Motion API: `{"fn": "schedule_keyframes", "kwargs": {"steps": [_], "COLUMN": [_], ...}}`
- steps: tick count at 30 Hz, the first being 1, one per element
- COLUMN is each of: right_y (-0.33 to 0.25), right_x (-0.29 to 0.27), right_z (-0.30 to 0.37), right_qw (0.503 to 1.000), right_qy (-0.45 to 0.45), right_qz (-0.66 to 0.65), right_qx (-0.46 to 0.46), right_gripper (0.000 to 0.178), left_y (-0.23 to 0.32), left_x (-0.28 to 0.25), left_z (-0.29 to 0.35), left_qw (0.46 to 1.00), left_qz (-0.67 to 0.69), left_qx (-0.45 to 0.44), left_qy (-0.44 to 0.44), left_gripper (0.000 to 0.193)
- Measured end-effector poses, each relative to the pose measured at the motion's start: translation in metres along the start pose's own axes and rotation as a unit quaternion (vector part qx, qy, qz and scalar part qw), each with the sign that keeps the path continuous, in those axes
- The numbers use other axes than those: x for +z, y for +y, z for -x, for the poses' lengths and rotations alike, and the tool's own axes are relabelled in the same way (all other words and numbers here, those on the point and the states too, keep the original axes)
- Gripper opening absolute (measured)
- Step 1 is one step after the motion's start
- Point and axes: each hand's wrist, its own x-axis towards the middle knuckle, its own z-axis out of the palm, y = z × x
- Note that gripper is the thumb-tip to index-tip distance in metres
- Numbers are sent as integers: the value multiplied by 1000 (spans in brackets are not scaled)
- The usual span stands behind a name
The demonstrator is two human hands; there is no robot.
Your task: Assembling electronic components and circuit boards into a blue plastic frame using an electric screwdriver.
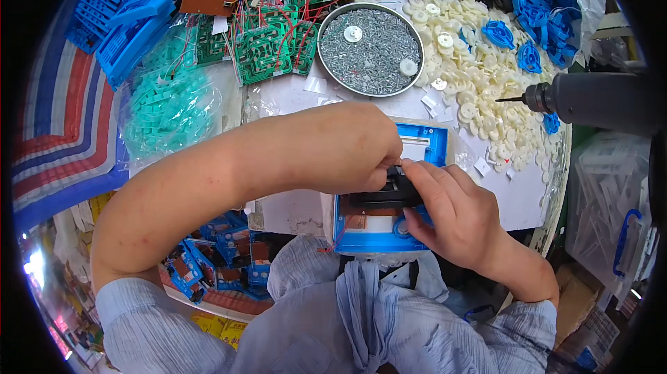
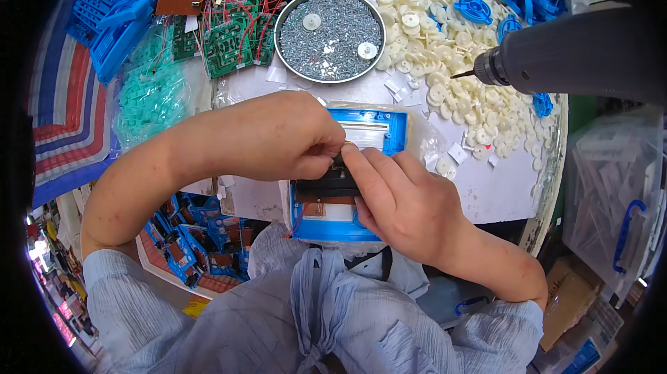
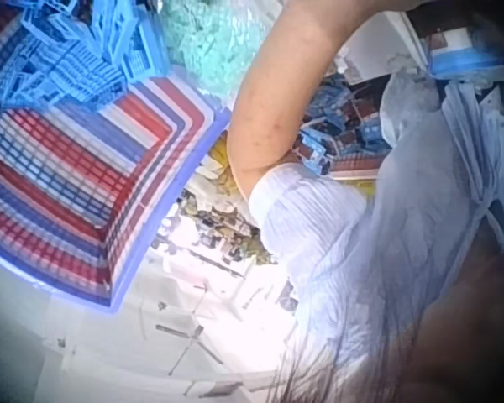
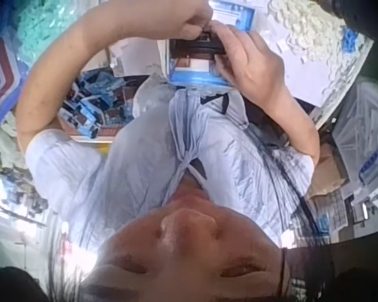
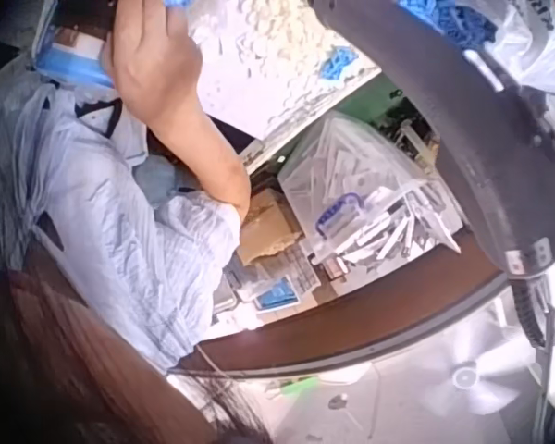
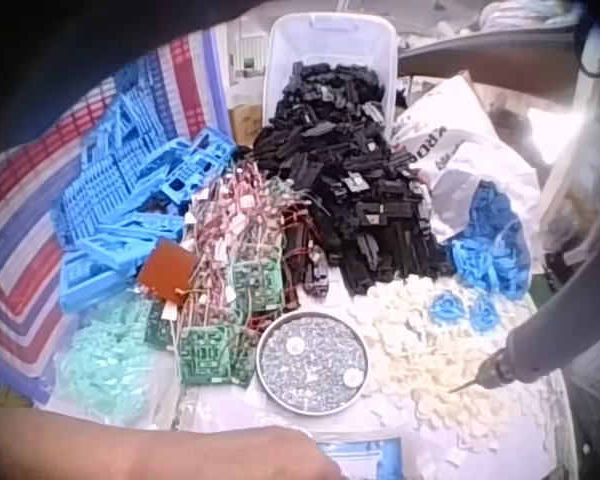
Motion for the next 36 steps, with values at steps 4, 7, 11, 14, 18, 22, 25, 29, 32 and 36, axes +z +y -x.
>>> {"fn": "schedule_keyframes", "kwargs": {"steps": [4,7,11,14,18,22,25,29,32,36], "right_y": [6,10,15,15,12,14,43,119,110,45], "right_x": [1,0,-1,-2,-6,-28,-75,-120,-115,-83], "right_z": [2,2,5,3,8,15,48,52,-9,-33], "right_qw": [1000,999,999,998,998,996,937,750,833,806], "right_qy": [23,22,16,2,6,59,342,474,188,206], "right_qz": [-20,-31,-39,-55,-62,-61,-71,-460,-520,-555], "right_qx": [-5,-7,-7,-5,18,2,-30,-30,-24,14], "right_gripper": [67,68,71,74,74,68,51,56,68,60], "left_y": [-6,-10,-17,-43,-76,-79,-80,-62,-13,22], "left_x": [0,-2,-22,-25,-21,-15,-12,-16,-8,47], "left_z": [-2,-4,-16,-35,-58,-59,-49,-50,-30,15], "left_qw": [999,999,1000,960,920,904,869,894,931,906], "left_qz": [-17,-3,18,-167,-287,-316,-342,-207,34,-87], "left_qx": [31,32,-7,-31,13,18,32,76,63,85], "left_qy": [12,7,5,221,268,288,356,389,357,405], "left_gripper": [14,16,17,16,11,10,11,12,8,17]}}
